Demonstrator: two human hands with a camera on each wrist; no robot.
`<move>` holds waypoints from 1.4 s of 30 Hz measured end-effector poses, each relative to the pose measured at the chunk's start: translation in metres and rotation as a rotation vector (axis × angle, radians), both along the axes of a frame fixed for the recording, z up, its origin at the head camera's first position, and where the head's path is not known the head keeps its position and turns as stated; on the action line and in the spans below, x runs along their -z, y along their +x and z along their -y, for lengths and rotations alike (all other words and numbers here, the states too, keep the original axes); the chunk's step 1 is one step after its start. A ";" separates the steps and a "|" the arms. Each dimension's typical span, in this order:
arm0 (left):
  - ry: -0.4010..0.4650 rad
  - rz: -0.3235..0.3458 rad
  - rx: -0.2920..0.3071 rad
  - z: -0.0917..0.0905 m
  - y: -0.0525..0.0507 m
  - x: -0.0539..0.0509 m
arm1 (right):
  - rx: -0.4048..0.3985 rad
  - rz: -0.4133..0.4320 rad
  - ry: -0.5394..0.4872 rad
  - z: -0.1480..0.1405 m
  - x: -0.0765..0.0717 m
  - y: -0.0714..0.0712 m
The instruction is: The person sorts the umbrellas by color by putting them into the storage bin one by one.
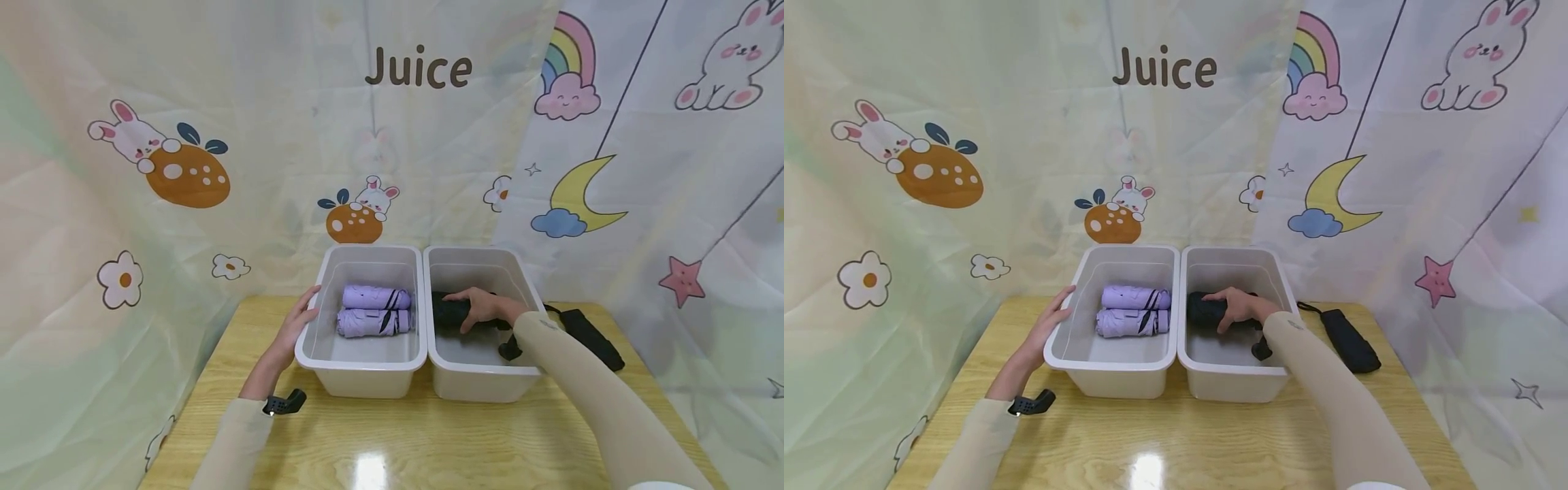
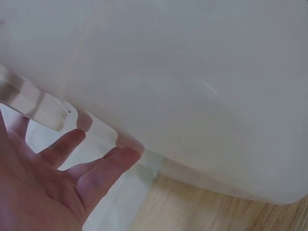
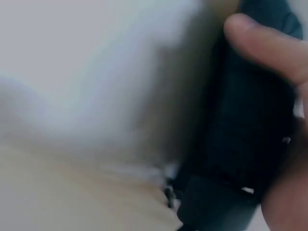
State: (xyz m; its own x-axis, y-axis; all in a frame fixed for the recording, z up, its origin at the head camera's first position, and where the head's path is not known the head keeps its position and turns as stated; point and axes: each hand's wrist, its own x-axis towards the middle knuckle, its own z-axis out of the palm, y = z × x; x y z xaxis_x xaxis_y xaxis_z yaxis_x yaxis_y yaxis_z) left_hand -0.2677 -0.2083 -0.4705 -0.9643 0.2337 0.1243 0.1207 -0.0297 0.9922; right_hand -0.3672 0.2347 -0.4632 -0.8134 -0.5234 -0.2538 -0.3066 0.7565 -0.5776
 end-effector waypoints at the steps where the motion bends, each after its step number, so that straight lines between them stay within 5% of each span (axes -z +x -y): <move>1: 0.000 0.000 0.001 0.000 0.000 0.000 | 0.004 -0.001 0.003 -0.001 0.002 0.000; 12: -0.002 0.006 0.005 0.001 0.001 0.001 | 0.026 0.002 0.016 0.002 0.011 -0.002; 35: -0.025 0.043 -0.017 -0.002 0.001 -0.001 | -0.070 -0.221 0.141 0.001 0.017 0.005; 42: -0.028 0.051 -0.023 -0.001 0.003 0.000 | -0.035 -0.200 0.142 0.000 0.016 0.001</move>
